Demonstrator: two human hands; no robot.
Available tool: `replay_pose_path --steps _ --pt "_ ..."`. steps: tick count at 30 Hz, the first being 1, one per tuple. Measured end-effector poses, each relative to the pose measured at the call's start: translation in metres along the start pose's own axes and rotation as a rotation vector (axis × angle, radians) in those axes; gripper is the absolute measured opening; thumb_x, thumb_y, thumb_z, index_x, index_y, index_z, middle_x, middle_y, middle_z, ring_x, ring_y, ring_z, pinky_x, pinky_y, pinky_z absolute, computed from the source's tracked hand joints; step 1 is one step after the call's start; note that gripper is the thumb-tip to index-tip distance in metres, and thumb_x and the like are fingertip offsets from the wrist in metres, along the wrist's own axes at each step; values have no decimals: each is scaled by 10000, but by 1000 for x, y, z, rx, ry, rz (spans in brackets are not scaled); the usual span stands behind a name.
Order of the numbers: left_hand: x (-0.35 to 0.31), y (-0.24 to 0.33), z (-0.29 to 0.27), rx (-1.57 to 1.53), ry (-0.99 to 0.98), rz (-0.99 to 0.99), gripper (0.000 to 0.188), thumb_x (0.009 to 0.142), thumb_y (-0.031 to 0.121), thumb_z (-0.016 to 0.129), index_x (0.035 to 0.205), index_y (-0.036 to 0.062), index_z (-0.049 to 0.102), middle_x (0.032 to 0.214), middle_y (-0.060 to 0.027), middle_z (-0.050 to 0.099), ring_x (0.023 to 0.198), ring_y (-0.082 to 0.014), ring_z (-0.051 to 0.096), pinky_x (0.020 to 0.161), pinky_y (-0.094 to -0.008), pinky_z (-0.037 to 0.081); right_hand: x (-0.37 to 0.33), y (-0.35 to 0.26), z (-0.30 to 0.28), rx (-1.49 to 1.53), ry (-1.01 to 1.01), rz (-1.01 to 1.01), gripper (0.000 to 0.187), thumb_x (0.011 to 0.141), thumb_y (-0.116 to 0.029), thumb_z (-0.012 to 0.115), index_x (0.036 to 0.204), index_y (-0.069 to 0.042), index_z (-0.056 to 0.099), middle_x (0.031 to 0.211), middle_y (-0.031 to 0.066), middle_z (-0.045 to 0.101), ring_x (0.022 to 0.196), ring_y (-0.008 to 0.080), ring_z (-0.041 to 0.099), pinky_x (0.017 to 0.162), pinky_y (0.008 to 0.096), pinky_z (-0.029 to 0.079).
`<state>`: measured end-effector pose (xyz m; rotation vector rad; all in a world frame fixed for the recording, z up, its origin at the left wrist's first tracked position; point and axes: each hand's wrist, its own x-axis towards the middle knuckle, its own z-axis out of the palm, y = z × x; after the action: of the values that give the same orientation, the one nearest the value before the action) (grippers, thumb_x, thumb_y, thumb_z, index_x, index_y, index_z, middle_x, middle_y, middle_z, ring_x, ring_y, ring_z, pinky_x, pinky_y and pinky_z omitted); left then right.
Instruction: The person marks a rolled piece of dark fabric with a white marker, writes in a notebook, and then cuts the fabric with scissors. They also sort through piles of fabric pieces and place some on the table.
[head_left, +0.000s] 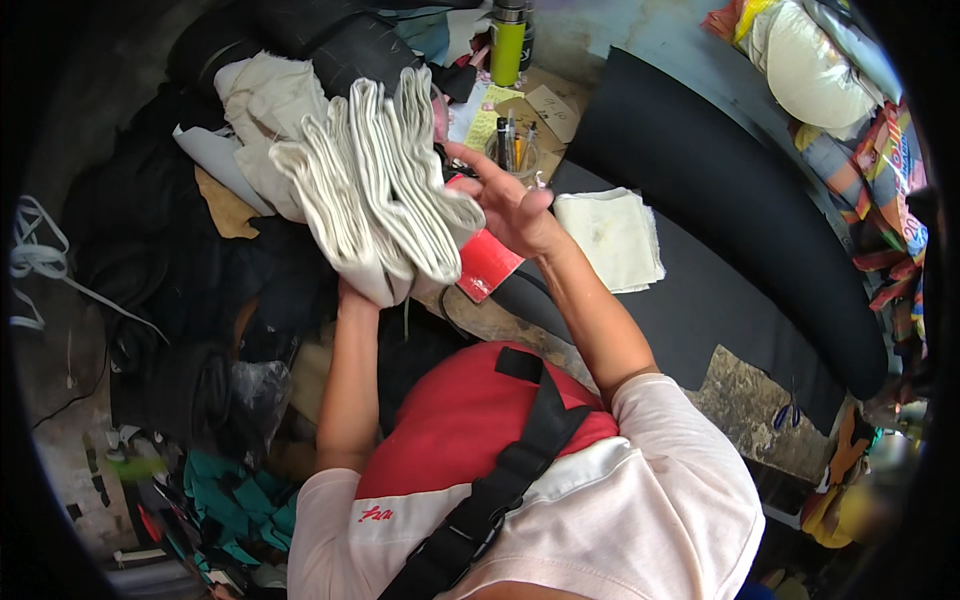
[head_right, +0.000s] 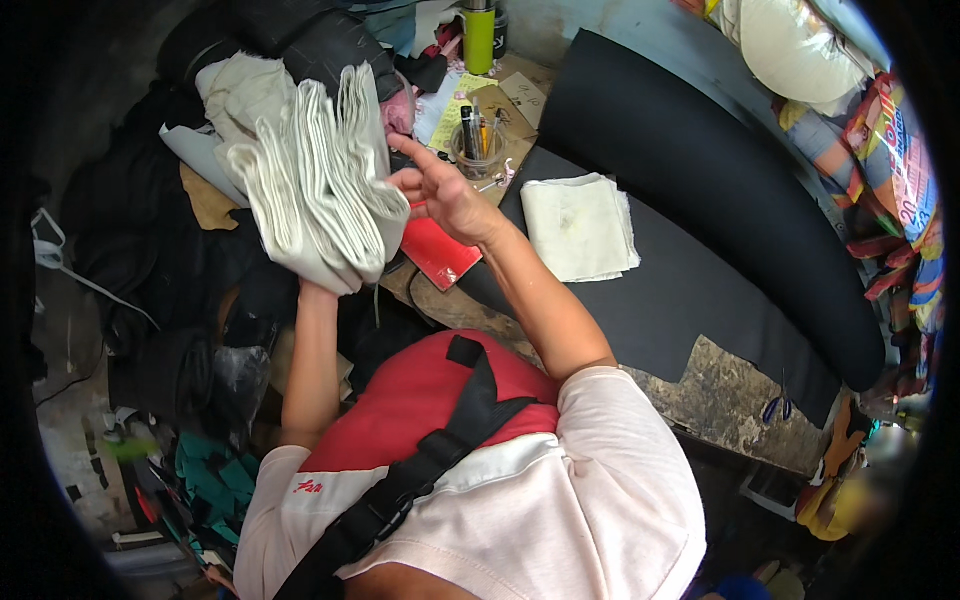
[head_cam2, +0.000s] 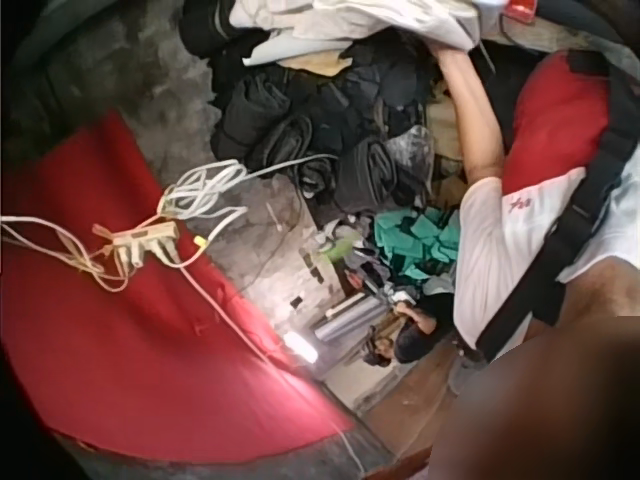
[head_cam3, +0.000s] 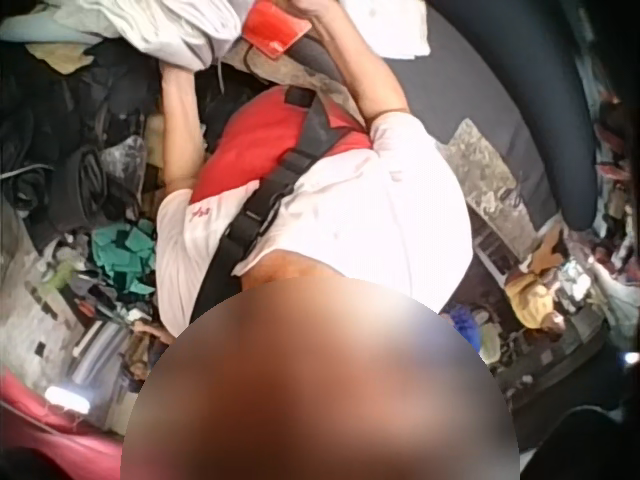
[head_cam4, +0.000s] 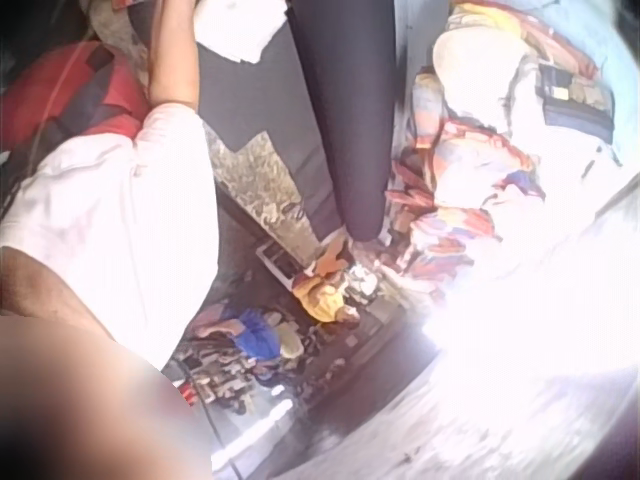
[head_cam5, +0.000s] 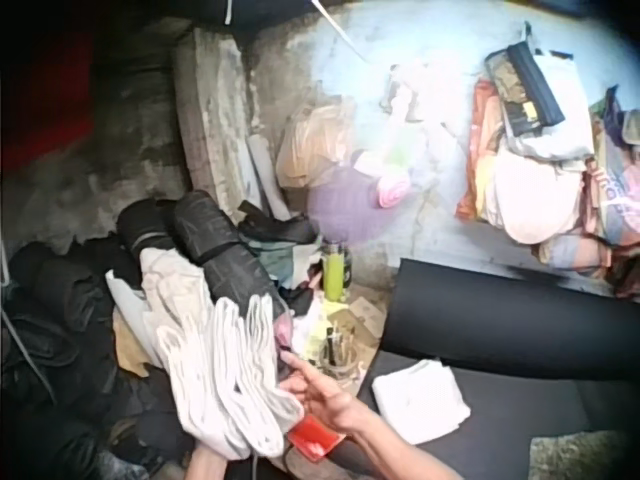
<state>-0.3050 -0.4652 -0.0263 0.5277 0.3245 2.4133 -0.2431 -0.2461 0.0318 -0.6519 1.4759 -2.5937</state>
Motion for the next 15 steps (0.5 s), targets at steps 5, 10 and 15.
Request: replay_pose_path --steps 5,10,15 --pt "-48 4 10 924 565 68 580 884 200 613 1354 -11 347 1268 -123 509 1112 -211 526 952 -320 422 -32 8 4 -59 72 146 1150 574 -629 765 1395 18 287 1314 108 476 1203 212 454 1020 332 344" --pt "-68 -10 44 1279 611 4 744 692 158 810 1274 -55 399 1134 -126 573 1025 -192 543 912 -310 429 -70 29 6 -89 275 247 1048 548 -300 875 1378 9 315 1291 107 492 1185 214 475 1009 351 373" --pt "-83 -2 30 998 520 -49 990 591 295 882 1354 5 321 1279 -126 483 1152 -216 494 968 -368 425 -92 38 10 401 330 355 960 580 -192 816 1379 -5 319 1273 130 512 1162 234 512 986 378 409"
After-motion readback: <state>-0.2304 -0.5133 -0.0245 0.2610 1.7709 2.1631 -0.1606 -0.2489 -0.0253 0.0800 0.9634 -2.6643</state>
